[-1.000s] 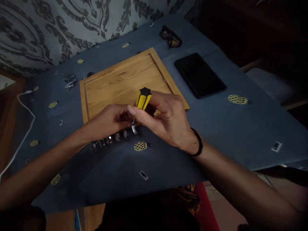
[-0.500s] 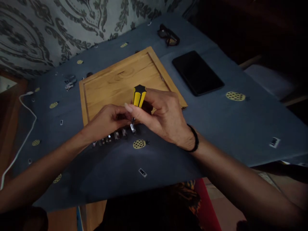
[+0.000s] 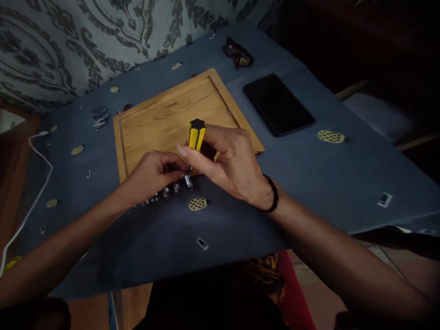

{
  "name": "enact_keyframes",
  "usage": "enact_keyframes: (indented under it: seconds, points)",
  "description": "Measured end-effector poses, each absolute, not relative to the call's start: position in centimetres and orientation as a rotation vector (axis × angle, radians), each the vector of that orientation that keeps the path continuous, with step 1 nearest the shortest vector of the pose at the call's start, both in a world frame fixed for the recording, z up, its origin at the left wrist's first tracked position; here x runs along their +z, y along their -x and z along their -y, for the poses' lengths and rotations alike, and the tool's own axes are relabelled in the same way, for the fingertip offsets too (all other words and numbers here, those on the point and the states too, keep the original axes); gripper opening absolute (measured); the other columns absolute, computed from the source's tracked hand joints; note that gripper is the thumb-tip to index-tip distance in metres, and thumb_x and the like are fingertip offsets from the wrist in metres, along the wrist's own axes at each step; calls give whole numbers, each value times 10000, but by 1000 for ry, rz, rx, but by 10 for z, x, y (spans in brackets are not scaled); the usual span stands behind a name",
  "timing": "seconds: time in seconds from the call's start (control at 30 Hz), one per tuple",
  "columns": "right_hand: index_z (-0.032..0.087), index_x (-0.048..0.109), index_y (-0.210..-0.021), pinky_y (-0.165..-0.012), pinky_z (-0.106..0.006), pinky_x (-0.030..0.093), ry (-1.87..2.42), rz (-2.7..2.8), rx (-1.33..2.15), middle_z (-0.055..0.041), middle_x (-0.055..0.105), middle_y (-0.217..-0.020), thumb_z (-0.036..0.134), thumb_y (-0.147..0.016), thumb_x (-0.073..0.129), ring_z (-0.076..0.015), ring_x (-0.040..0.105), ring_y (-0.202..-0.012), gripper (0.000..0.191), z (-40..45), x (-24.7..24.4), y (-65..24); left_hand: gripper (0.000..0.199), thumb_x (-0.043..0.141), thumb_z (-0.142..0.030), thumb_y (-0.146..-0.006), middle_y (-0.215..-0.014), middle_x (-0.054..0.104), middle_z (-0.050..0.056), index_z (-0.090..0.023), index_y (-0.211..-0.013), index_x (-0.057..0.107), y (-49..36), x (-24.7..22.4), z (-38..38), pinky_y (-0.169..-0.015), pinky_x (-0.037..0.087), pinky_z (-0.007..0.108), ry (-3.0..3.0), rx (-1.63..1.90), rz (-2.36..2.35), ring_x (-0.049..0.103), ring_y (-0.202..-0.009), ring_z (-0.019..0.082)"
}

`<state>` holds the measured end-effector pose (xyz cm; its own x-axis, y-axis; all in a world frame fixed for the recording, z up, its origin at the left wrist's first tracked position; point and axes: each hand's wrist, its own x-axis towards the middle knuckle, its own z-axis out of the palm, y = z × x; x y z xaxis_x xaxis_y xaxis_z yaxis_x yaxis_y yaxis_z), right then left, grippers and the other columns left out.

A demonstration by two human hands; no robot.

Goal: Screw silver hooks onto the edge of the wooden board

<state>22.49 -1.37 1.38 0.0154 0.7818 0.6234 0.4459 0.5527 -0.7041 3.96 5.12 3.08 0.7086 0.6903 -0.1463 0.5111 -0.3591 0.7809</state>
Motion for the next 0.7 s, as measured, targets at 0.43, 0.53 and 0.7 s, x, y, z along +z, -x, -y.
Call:
enact_keyframes:
  seconds: [0.43,0.53,0.7]
  points:
    - [228,435,-706,-631,-276,397,1020,1598,359,69,446,-638,366,-996,656,-94,428,-581,390,12,11,-225,144,652,-308,-873,-765,735,-17,-207,-925,740,-31,46,-43,-620,467,275,-2184,248,-1089,635,-646,150]
    - [230,467,-720,-613,-281,404,1000,1607,339,65,468,-631,353,-996,652,-100,445,-573,354,11,11,-226,205,667,-378,-920,-890,748,15,-209,-1015,731,-23,47,-32,-740,510,325,-2323,304,-1160,678,-812,200]
    - [234,509,-736,-596,-283,422,1065,1640,301,56,500,-597,353,-1003,621,-114,489,-569,314,11,10,-226,372,764,-463,-901,-1130,727,76,-214,-1172,708,-18,26,-8,-962,491,463,-2669,362,-1166,617,-1110,306]
